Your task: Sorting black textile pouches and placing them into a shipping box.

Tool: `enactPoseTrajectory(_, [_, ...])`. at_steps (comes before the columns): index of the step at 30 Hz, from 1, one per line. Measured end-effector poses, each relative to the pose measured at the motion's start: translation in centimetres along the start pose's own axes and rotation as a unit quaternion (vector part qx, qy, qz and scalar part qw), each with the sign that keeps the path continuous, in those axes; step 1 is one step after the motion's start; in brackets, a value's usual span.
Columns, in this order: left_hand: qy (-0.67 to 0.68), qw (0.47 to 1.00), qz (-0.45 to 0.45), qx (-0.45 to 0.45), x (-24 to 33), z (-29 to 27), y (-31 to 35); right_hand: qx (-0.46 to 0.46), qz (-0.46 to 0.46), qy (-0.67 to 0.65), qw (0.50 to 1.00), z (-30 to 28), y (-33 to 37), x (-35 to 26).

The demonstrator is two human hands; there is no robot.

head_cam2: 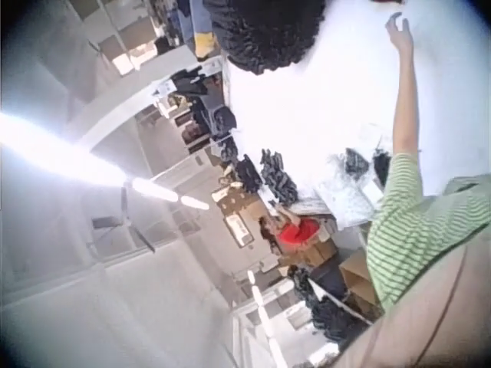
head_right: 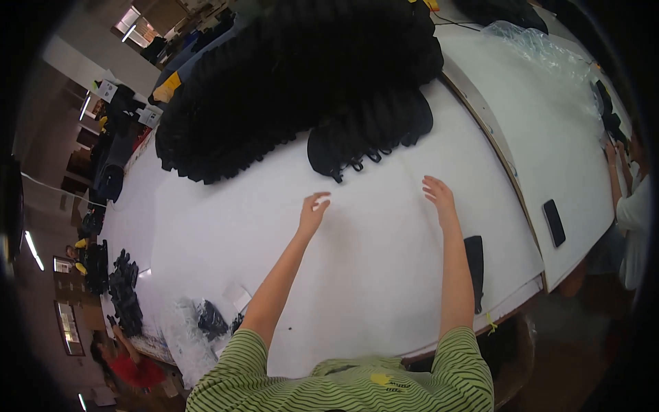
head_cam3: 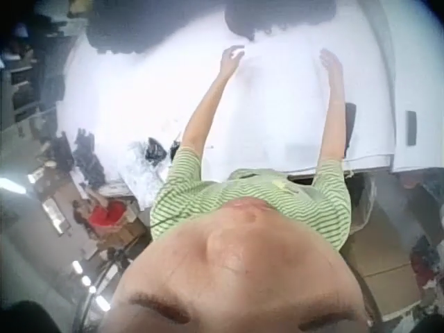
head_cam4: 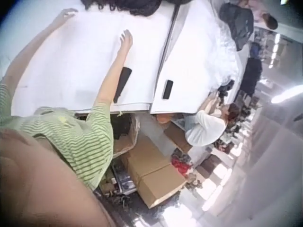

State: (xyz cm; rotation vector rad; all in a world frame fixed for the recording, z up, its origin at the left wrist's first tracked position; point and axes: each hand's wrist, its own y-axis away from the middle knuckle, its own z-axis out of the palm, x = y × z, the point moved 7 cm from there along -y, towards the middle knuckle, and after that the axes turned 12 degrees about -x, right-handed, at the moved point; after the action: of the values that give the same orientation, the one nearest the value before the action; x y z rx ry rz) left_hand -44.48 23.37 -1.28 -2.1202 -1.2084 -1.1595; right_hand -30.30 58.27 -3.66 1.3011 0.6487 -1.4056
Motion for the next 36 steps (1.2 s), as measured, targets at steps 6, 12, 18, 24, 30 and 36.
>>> enactPoseTrajectory(6, [-0.044,0.955,-0.273,0.108,-2.5,0.2,-14.8,0.184,0.009,0.066,0.981,-5.9,-18.5,-2.7])
enactPoseTrajectory(12, [0.013,0.979,-0.203,0.006,-1.0,2.9,-22.8,0.113,0.009,0.181,0.977,-1.9,-25.0,-4.5])
enactPoseTrajectory(18, [0.239,0.96,-0.124,-0.069,2.7,5.2,-18.7,0.048,-0.084,-0.053,0.994,2.1,-19.1,-3.1])
enactPoseTrajectory(24, [0.288,0.945,-0.134,-0.079,4.6,4.9,1.9,0.039,-0.046,-0.081,0.995,5.6,0.1,-0.4])
enactPoseTrajectory(30, [0.325,0.926,-0.183,-0.065,7.4,6.9,20.5,0.077,0.057,-0.141,0.985,5.2,17.9,6.4])
enactPoseTrajectory(36, [0.258,0.934,-0.233,-0.084,2.4,8.9,29.0,0.267,-0.116,0.584,0.758,7.0,25.9,-1.3])
